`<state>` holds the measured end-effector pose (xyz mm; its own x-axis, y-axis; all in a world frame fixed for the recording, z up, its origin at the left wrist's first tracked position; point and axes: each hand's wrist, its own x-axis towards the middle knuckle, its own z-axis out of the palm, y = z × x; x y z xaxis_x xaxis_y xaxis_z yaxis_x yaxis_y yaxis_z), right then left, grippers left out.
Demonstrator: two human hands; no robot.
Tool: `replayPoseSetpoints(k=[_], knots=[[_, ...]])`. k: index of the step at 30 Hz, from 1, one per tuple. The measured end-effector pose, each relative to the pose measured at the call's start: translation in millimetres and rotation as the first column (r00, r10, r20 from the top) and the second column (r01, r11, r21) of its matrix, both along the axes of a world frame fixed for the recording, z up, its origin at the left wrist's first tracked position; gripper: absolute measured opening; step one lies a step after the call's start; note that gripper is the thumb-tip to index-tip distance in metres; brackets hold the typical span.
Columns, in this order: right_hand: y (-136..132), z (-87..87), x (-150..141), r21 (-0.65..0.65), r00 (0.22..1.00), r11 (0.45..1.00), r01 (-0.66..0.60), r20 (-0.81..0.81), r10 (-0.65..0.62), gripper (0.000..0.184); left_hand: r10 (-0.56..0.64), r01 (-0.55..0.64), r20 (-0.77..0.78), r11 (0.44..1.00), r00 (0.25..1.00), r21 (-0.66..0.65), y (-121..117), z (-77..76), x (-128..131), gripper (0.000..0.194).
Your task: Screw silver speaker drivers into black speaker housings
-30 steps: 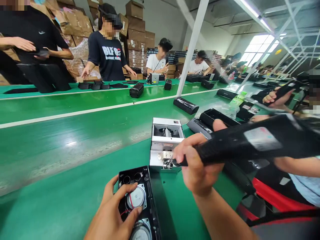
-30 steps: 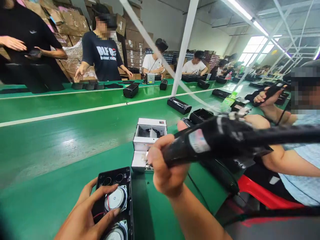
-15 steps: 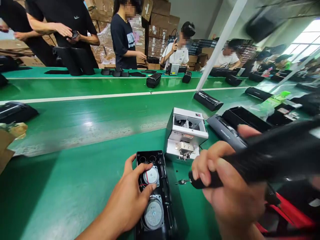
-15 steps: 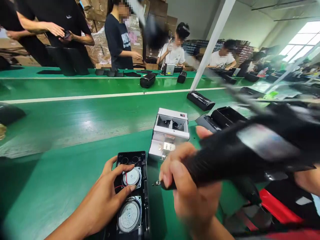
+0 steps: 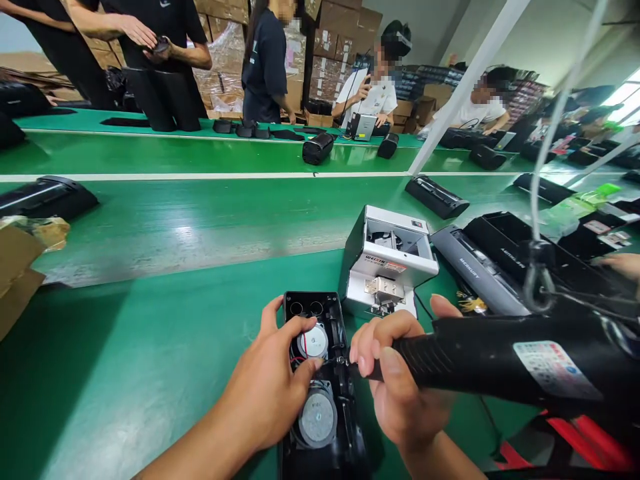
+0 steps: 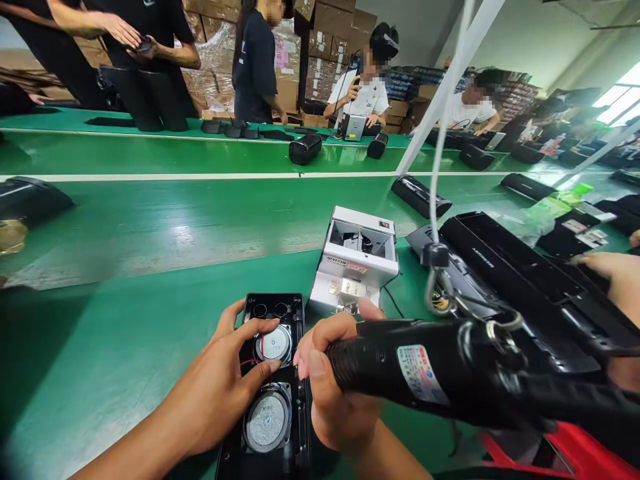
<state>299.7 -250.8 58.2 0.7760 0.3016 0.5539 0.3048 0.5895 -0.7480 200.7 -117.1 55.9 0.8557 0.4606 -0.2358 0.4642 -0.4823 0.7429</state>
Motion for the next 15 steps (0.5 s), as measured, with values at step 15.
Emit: replayPoseSetpoints(k=[15], knots=[[-5,-14.7,6,-0.034,0.983,0.989,-0.143,0.109,0.145,0.055,-0.004,0.004,-0.035,1.000,0.999,-0.010,-1,5.3,0,0.043]])
